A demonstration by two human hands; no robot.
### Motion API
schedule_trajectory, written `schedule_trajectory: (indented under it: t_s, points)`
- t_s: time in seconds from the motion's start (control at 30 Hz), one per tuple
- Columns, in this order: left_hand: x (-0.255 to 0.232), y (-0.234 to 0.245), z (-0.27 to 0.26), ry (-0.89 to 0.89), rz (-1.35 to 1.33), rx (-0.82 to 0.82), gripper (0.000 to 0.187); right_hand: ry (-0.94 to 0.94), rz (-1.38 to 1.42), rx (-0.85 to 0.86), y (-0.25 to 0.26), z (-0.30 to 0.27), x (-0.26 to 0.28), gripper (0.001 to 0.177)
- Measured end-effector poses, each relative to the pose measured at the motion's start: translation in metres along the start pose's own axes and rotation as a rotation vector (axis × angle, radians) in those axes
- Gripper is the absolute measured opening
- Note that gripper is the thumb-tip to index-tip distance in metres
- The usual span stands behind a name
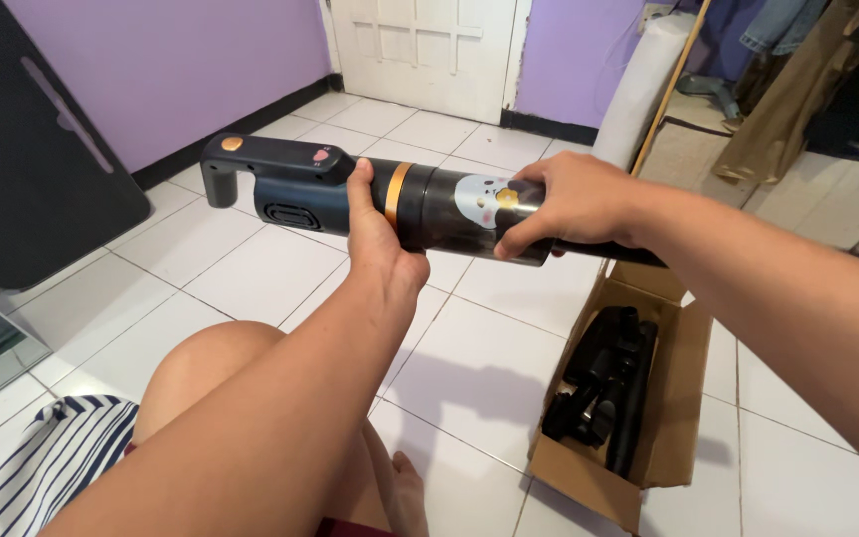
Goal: The person assembles a cordless vacuum cleaner by attaching the main body to the extension tube and then connecting the floor head.
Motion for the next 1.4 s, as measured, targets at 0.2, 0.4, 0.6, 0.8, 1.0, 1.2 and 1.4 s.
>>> schedule_trajectory:
  t_s: [0.2,0.4,0.6,0.8,1.0,1.2,1.4]
  points:
    - [-0.026,-0.009,0.007,-0.104,0.003,-0.021,0.064,0.306,0.065,-0.052,-0.015,0.010,-0.017,0.113]
    - [-0.053,-0.013,0.003,-0.141,-0.016,0.013,0.063,0.010,-0.597,0.058,0.002,-0.031,-0.049,0.071]
    - [-0.045,-0.013,0.007,-0.094,0.002,0.049,0.059,-0.077,-0.688,-0.015,0.008,-0.044,-0.028,0.027]
    - [-0.044,-0.021,0.015,-0.076,0.108,0.128,0.061,-0.060,-0.529,0.102,0.011,-0.031,-0.037,0.023]
    - [-0.051,-0.036,0.020,-0.133,0.171,0.229,0.063,-0.112,0.051,0.195,-0.013,-0.030,-0.062,0.023]
    - [-0.049,-0.025,0.017,-0.102,0.040,0.141,0.062,-0.075,-0.425,0.073,0.001,-0.019,-0.053,0.029]
    - [-0.050,-0.009,0.020,-0.088,-0.046,0.006,0.065,0.073,-0.794,-0.195,0.001,-0.036,-0.017,0.026]
Point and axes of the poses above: each hand's wrist, its own z-axis towards the middle knuckle, its own y-axis out of the back of the hand, x = y × z, the point moved 9 cm from there along z, towards the middle knuckle, and after that the axes turned 15 degrees about y, right-handed, at the moved point
